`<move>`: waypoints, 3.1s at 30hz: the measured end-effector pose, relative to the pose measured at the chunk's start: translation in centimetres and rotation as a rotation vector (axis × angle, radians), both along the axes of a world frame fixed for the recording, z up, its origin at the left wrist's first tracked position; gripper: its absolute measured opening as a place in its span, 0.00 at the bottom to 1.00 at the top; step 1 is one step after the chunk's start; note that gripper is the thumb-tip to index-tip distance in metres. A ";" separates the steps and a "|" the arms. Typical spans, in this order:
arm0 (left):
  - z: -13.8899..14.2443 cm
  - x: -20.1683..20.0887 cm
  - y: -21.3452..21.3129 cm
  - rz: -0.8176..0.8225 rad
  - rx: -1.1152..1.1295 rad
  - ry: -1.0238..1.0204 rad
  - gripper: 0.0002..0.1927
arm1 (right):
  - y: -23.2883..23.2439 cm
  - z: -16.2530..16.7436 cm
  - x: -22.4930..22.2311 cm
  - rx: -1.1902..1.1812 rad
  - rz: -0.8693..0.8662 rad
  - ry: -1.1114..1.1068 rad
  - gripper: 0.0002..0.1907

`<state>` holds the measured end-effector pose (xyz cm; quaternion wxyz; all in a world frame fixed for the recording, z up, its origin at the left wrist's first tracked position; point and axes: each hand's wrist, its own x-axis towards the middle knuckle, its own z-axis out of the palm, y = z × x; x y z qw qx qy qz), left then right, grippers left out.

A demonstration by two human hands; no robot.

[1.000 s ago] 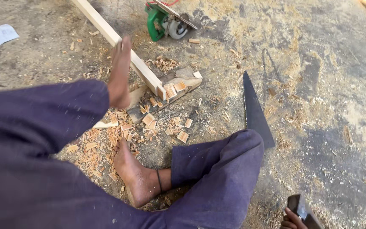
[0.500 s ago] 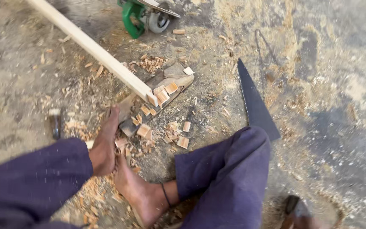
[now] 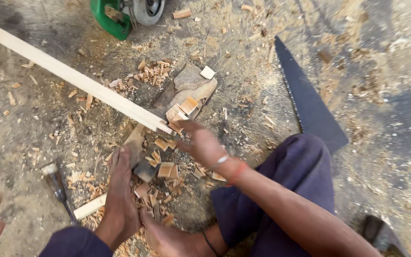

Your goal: The person sits on the floor and uses a chisel and mallet to carve a rectangular groove into a wooden plank. They then use a hand saw to cut along the marked lines on the plank.

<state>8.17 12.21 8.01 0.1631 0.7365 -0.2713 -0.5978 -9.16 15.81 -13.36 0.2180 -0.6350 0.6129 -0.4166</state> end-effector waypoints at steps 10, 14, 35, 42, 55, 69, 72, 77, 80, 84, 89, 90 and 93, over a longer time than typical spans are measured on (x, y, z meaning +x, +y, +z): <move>-4.1 -0.8 -3.2 0.028 0.066 -0.169 0.49 | -2.0 1.5 0.4 -0.017 0.077 -0.183 0.12; -5.3 -0.4 -3.1 0.006 0.059 -0.134 0.52 | -2.1 1.3 0.8 0.083 0.079 -0.200 0.16; -4.7 -5.7 -3.6 0.253 0.107 -0.363 0.38 | -3.8 4.8 -0.7 0.183 0.258 -0.126 0.30; -5.7 -5.4 -2.5 0.229 0.099 -0.383 0.36 | -4.1 3.0 -0.3 0.137 0.236 -0.076 0.25; 8.5 11.4 -5.6 -0.652 -0.793 -0.408 0.18 | -0.9 1.4 -4.6 0.069 0.180 -0.213 0.13; -19.2 6.0 -2.7 -0.405 -0.235 -0.564 0.46 | 0.5 4.9 -3.3 0.164 0.096 -0.027 0.20; -22.3 7.5 -3.2 -0.627 -0.558 -0.744 0.44 | -3.3 4.4 -0.9 0.103 0.114 0.210 0.26; -20.0 6.1 -3.8 -0.645 -0.395 -0.694 0.36 | -8.1 3.7 1.5 0.548 0.137 0.350 0.23; -15.0 7.3 -2.3 -0.560 -0.392 -0.610 0.34 | -7.0 5.1 1.8 0.551 0.126 0.360 0.23; -7.9 17.7 3.3 -0.566 -0.920 -0.742 0.35 | -1.5 7.6 -0.2 0.533 0.189 0.384 0.24; -7.0 20.7 1.0 -0.641 -1.152 -0.664 0.39 | 8.5 8.2 -9.8 0.307 0.158 0.422 0.26; -6.8 19.6 -0.8 -0.694 -1.156 -0.639 0.41 | 10.1 7.9 -12.3 0.402 0.074 0.416 0.25; -4.2 14.3 -7.1 -0.957 -1.161 -0.732 0.51 | 14.3 7.1 -19.0 0.643 -0.135 0.388 0.25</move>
